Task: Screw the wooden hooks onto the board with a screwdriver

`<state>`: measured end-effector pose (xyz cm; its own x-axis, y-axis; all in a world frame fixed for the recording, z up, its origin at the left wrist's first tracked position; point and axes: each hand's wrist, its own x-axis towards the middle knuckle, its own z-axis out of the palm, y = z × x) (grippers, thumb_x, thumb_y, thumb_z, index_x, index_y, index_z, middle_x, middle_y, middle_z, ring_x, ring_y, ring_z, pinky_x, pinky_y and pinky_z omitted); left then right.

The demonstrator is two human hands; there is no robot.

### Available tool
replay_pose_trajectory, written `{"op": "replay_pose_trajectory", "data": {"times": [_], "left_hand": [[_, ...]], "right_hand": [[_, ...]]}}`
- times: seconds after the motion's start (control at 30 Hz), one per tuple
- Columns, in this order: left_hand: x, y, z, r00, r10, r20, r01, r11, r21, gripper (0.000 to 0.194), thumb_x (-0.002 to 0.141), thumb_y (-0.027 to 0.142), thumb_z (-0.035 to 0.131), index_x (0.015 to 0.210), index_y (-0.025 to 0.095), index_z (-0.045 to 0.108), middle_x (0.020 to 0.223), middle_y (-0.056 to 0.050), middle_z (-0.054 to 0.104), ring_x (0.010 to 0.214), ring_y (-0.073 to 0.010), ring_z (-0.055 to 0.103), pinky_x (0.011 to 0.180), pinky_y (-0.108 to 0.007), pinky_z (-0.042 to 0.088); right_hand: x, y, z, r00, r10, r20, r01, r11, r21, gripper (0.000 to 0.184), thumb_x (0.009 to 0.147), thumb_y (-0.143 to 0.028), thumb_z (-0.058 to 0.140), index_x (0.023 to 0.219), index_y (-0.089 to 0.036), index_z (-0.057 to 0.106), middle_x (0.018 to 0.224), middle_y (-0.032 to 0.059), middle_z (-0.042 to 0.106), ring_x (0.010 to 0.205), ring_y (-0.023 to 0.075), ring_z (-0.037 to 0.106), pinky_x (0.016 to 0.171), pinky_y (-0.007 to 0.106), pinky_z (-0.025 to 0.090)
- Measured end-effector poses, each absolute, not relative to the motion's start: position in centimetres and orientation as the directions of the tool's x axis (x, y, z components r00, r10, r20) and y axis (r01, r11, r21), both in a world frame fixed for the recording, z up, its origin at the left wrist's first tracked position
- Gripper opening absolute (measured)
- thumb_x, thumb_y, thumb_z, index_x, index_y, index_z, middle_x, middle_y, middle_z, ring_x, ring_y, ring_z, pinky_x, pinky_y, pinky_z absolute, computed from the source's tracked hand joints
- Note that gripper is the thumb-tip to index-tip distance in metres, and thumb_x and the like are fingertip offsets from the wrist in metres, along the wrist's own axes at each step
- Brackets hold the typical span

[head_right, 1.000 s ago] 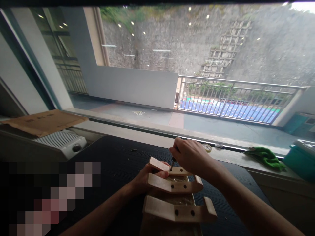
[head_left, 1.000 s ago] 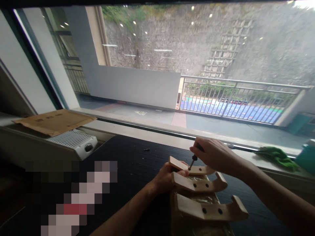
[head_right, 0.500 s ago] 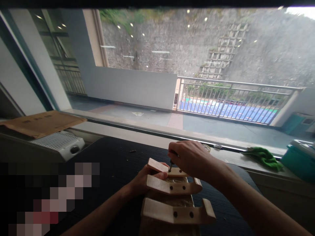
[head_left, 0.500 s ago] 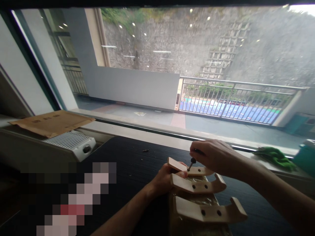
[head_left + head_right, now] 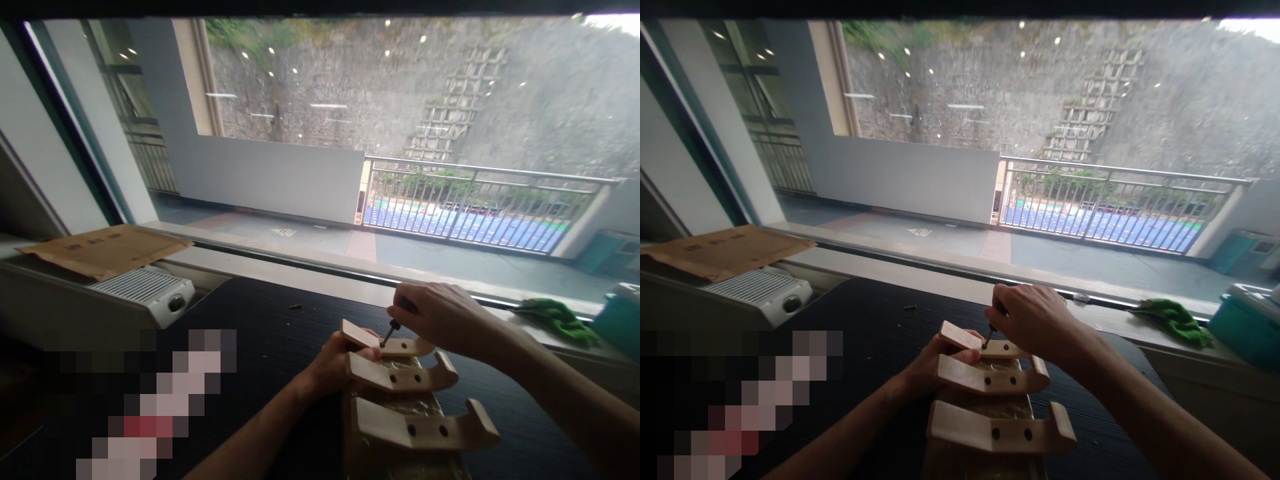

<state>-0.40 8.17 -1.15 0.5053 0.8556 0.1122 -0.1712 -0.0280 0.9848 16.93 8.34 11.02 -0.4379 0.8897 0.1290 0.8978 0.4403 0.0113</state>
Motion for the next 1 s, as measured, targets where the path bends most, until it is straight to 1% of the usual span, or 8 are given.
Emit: {"op": "replay_pose_trajectory", "data": {"times": [0.13,0.27,0.37,0.53,0.67,0.8,0.9,1.0], "left_hand": [[-0.4,8.1,-1.1,0.523,0.842,0.129,-0.187,-0.034,0.982,0.024,0.072,0.036,0.069,0.077,0.013,0.064,0.067,0.0,0.057,0.058,-0.0105,0.047,0.056,-0.023,0.035],[-0.4,8.1,-1.2,0.505,0.857,0.104,-0.174,-0.018,0.985,0.025,0.071,0.035,0.07,0.081,0.013,0.065,0.068,0.001,0.056,0.058,-0.0101,0.046,0.055,-0.022,0.035],[-0.5,8.2,-1.4,0.473,0.878,0.072,-0.146,-0.003,0.989,0.027,0.07,0.034,0.07,0.086,0.013,0.065,0.067,0.002,0.054,0.059,-0.0099,0.044,0.055,-0.022,0.033],[-0.6,8.4,-1.9,0.47,0.881,0.06,-0.121,-0.003,0.993,0.028,0.07,0.034,0.071,0.086,0.012,0.065,0.067,0.002,0.052,0.06,-0.0103,0.043,0.054,-0.022,0.032],[-0.5,8.4,-1.6,0.482,0.873,0.072,-0.138,-0.005,0.99,0.03,0.071,0.036,0.07,0.085,0.011,0.063,0.067,0.001,0.051,0.06,-0.0105,0.043,0.054,-0.022,0.032],[-0.3,8.2,-1.1,0.503,0.86,0.091,-0.16,-0.011,0.987,0.028,0.07,0.036,0.07,0.079,0.011,0.062,0.066,0.001,0.051,0.058,-0.01,0.043,0.053,-0.022,0.032],[-0.3,8.1,-1.0,0.503,0.858,0.109,-0.171,-0.025,0.985,0.025,0.071,0.035,0.069,0.077,0.012,0.062,0.068,0.001,0.052,0.059,-0.0099,0.044,0.054,-0.022,0.033],[-0.4,8.1,-1.1,0.511,0.85,0.125,-0.171,-0.042,0.984,0.021,0.073,0.033,0.068,0.077,0.013,0.063,0.068,0.001,0.054,0.06,-0.0106,0.046,0.056,-0.022,0.034]], "right_hand": [[17.5,8.4,11.6,-0.562,0.821,0.104,0.825,0.564,0.004,0.024,0.088,-0.036,0.047,0.076,-0.022,0.063,0.065,-0.0005,0.062,0.053,0.01,0.047,0.049,0.024,0.025],[17.6,8.9,11.0,-0.605,0.789,0.107,0.794,0.608,0.008,0.024,0.089,-0.034,0.045,0.075,-0.022,0.061,0.063,-0.002,0.061,0.053,0.0094,0.045,0.05,0.024,0.026],[17.3,9.1,10.5,-0.568,0.81,0.145,0.82,0.572,0.021,0.026,0.09,-0.035,0.044,0.073,-0.021,0.059,0.06,-0.0021,0.059,0.052,0.0095,0.043,0.05,0.024,0.024],[16.7,8.9,10.1,-0.415,0.896,0.16,0.907,0.422,-0.011,0.033,0.089,-0.04,0.043,0.067,-0.019,0.056,0.056,-0.0003,0.056,0.047,0.0093,0.039,0.046,0.025,0.02],[16.7,8.6,10.4,-0.391,0.908,0.149,0.917,0.398,-0.019,0.036,0.089,-0.042,0.041,0.068,-0.018,0.057,0.057,0.0009,0.057,0.047,0.0094,0.04,0.046,0.025,0.02],[17.2,8.1,11.5,-0.492,0.864,0.104,0.87,0.493,0.014,0.03,0.087,-0.04,0.045,0.072,-0.021,0.062,0.059,0.0,0.059,0.049,0.0097,0.043,0.047,0.025,0.022],[17.3,8.1,11.9,-0.579,0.812,0.072,0.813,0.581,-0.027,0.024,0.087,-0.036,0.046,0.076,-0.024,0.064,0.063,-0.0014,0.062,0.053,0.0097,0.047,0.049,0.024,0.026],[17.1,8.3,11.4,-0.595,0.799,0.089,0.799,0.6,-0.045,0.025,0.088,-0.035,0.045,0.074,-0.022,0.063,0.062,-0.0012,0.06,0.052,0.0092,0.046,0.049,0.025,0.026]]}}
